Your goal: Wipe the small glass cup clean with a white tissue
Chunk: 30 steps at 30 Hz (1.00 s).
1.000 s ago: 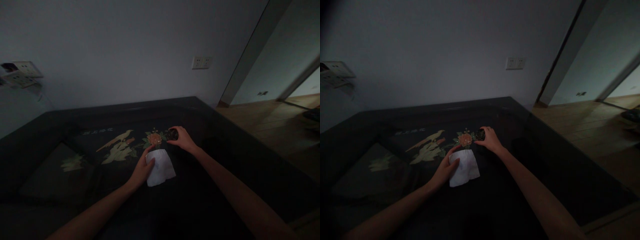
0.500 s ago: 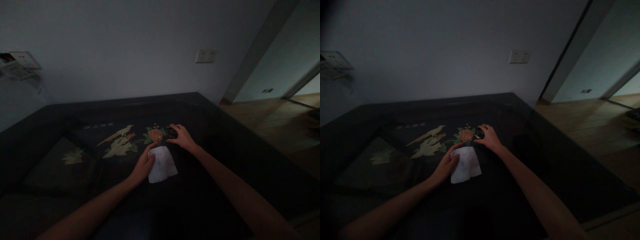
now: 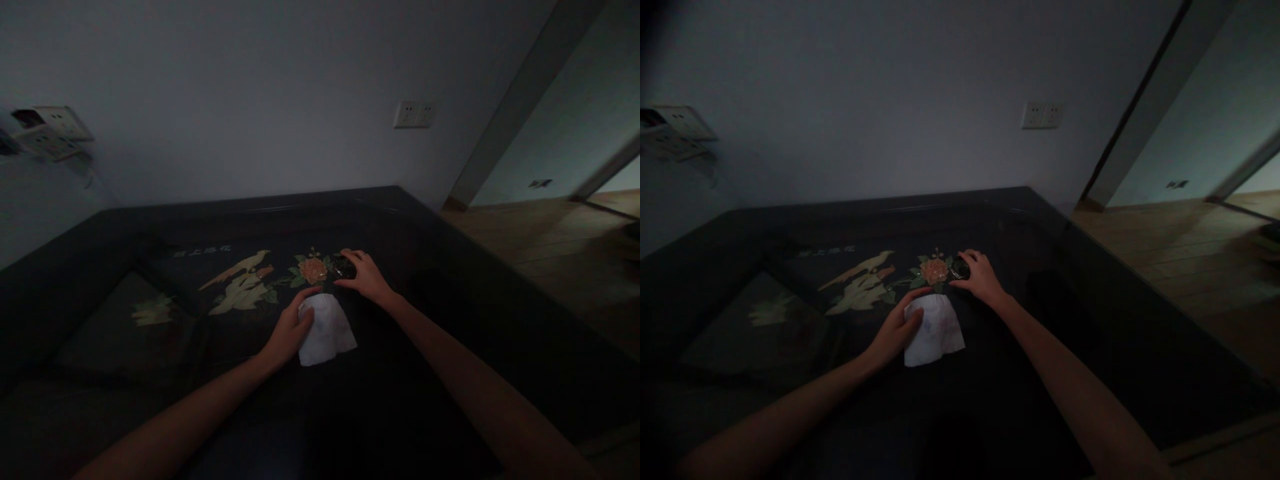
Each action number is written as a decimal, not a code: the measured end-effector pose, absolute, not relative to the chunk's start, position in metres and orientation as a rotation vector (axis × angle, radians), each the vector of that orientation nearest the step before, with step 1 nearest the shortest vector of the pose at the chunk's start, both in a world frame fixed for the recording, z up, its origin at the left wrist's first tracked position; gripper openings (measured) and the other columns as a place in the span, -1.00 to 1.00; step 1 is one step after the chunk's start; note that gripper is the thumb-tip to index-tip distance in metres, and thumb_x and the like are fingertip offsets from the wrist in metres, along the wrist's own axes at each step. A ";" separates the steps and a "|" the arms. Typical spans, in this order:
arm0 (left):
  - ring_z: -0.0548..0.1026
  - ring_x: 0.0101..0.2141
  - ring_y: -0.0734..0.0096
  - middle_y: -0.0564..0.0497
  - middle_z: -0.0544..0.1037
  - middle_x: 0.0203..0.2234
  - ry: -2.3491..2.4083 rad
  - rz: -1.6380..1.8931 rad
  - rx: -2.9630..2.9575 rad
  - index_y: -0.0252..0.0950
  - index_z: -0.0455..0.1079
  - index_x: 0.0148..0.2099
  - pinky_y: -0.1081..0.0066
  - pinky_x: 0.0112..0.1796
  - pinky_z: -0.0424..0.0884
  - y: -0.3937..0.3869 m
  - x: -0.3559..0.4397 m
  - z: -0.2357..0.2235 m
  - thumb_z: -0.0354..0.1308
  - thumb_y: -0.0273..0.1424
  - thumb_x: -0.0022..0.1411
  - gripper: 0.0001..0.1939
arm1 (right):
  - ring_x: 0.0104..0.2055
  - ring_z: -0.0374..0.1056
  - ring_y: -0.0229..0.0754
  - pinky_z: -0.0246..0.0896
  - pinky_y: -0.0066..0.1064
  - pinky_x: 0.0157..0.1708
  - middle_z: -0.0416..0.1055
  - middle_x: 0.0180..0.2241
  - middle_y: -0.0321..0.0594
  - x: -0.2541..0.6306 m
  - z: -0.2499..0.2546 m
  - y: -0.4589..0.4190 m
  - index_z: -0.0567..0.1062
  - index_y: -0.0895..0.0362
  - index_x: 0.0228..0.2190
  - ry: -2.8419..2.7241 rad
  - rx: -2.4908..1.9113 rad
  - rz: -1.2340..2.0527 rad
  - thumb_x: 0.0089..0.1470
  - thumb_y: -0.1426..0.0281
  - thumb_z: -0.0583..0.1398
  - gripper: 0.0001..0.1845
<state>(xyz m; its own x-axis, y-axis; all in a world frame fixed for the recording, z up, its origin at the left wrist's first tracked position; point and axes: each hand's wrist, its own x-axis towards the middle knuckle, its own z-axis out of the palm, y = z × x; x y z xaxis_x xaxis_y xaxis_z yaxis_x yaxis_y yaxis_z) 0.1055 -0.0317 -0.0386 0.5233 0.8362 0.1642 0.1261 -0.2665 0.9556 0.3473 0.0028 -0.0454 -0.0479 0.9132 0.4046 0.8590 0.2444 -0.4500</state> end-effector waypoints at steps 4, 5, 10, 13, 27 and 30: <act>0.45 -0.13 0.22 -0.08 0.49 -0.14 0.821 0.858 1.674 -0.28 0.24 0.16 0.22 -0.08 0.36 -0.031 0.107 -0.038 0.03 -0.44 0.20 -0.55 | 0.14 0.16 0.09 0.11 -0.05 0.13 0.24 0.07 0.00 0.348 -0.042 0.001 0.27 0.11 0.14 -1.925 -1.611 0.122 -0.16 0.17 0.38 -0.15; 0.45 -0.13 0.22 -0.09 0.49 -0.13 0.823 0.862 1.660 -0.28 0.24 0.16 0.22 -0.08 0.37 -0.030 0.107 -0.037 0.03 -0.44 0.20 -0.54 | 0.16 0.13 0.10 0.10 -0.04 0.13 0.22 0.09 0.01 0.348 -0.039 0.000 0.25 0.12 0.15 -1.926 -1.603 0.119 -0.16 0.16 0.38 -0.13; 0.43 -0.12 0.21 -0.11 0.44 -0.06 0.820 0.899 1.643 -0.29 0.22 0.16 0.23 -0.10 0.38 -0.032 0.108 -0.033 0.07 -0.43 0.16 -0.51 | 0.12 0.16 0.05 0.11 -0.04 0.11 0.29 0.01 -0.02 0.340 -0.009 -0.014 0.37 0.10 -0.02 -1.718 -1.450 0.078 0.05 0.17 0.24 -0.51; 0.45 -0.21 0.27 -0.09 0.45 -0.09 0.768 0.864 1.643 -0.25 0.19 0.18 0.28 -0.18 0.40 -0.037 0.109 -0.027 0.08 -0.43 0.16 -0.48 | -0.13 0.33 -0.09 0.29 -0.18 -0.11 0.37 -0.18 -0.13 0.330 -0.003 -0.034 0.39 0.09 -0.25 -1.587 -1.339 0.416 0.10 0.22 0.17 -0.77; 0.46 -0.37 0.41 0.01 0.54 -0.25 0.799 0.663 2.143 -0.29 0.40 -0.04 0.43 -0.31 0.37 -0.023 0.164 -0.023 0.06 -0.55 0.15 -0.69 | -0.51 0.29 -0.29 0.13 -0.49 -0.55 0.31 -0.46 -0.40 0.366 -0.025 -0.088 0.25 0.08 -0.28 -1.256 -1.411 1.008 -0.14 0.27 0.28 -0.60; 0.48 -0.30 0.34 0.00 0.54 -0.25 0.812 0.652 2.239 -0.29 0.45 -0.11 0.36 -0.20 0.37 -0.016 0.171 -0.029 0.06 -0.56 0.16 -0.74 | -0.57 0.24 -0.29 0.10 -0.48 -0.59 0.27 -0.50 -0.40 0.371 -0.033 -0.085 0.28 0.10 -0.17 -1.431 -1.543 0.775 -0.07 0.30 0.20 -0.62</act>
<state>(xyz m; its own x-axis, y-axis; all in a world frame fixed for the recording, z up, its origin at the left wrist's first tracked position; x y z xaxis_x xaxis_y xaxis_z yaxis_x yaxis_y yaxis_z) 0.1709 -0.0165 -0.0290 0.6831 0.6958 0.2219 0.3666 -0.5895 0.7198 0.3712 -0.0853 -0.0326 0.1455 0.9829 0.1132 0.4419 0.0378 -0.8963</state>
